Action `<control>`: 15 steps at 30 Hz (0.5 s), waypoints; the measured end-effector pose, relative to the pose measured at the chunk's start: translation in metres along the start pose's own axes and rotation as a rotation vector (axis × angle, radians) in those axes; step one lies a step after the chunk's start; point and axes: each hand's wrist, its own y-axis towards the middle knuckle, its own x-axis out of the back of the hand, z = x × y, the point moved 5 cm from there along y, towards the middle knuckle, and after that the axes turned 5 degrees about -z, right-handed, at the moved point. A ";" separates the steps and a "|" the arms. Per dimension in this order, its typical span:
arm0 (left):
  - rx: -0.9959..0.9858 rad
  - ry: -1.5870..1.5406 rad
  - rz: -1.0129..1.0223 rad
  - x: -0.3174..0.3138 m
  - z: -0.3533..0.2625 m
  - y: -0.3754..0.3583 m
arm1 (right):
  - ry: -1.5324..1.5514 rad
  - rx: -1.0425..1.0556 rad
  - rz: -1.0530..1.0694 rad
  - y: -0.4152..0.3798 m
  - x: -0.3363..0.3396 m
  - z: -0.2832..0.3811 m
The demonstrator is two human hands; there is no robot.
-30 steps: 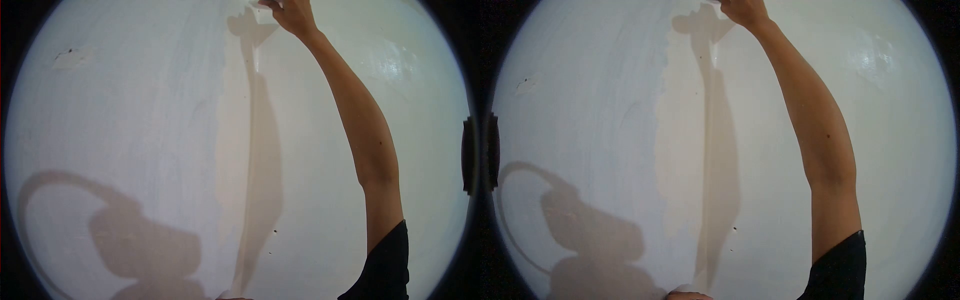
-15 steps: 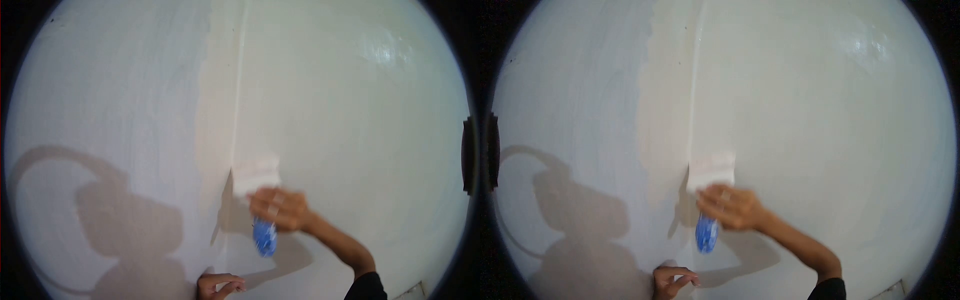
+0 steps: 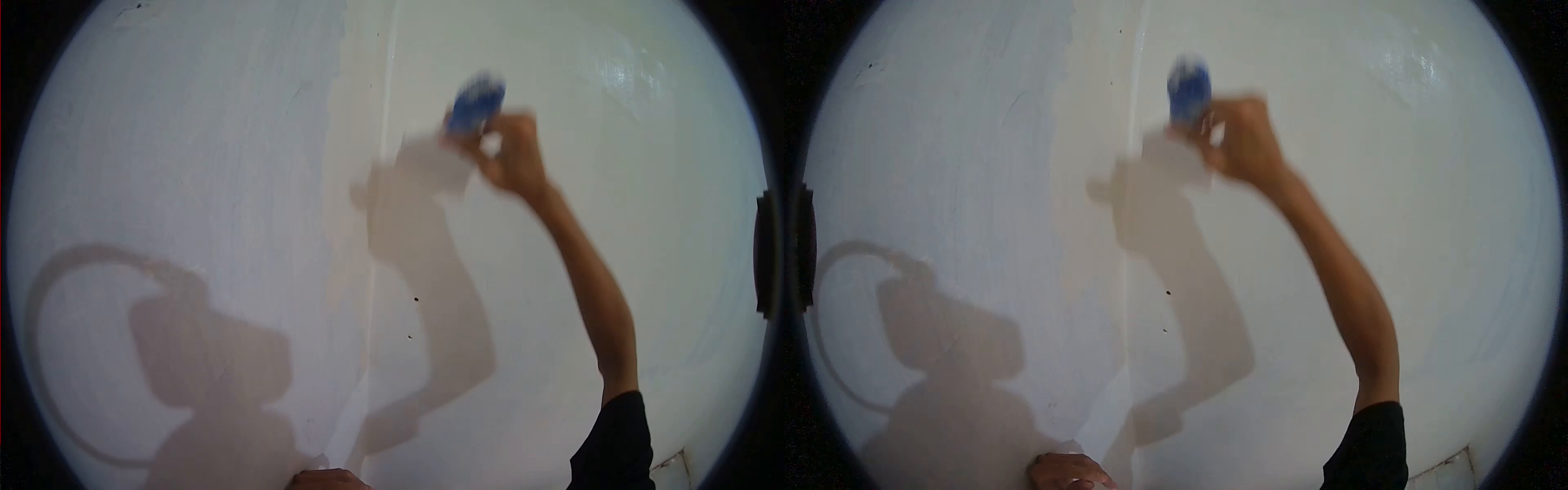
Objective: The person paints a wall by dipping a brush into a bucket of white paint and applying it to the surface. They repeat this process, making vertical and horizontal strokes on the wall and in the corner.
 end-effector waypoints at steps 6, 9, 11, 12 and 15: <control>0.094 -0.019 -0.089 -0.001 0.005 -0.013 | -0.294 0.351 -0.250 0.100 0.034 -0.028; 0.130 -0.029 -0.090 -0.003 0.004 -0.016 | -0.537 0.113 -0.193 0.067 0.033 -0.034; 0.128 -0.025 -0.057 -0.003 0.000 -0.010 | -0.436 0.209 -0.162 0.013 0.027 -0.012; 0.122 -0.025 -0.046 -0.003 -0.002 -0.007 | -0.315 0.235 -0.197 -0.023 0.022 0.004; 0.138 0.017 -0.010 -0.003 -0.007 -0.011 | -0.343 0.213 0.074 -0.162 0.009 0.086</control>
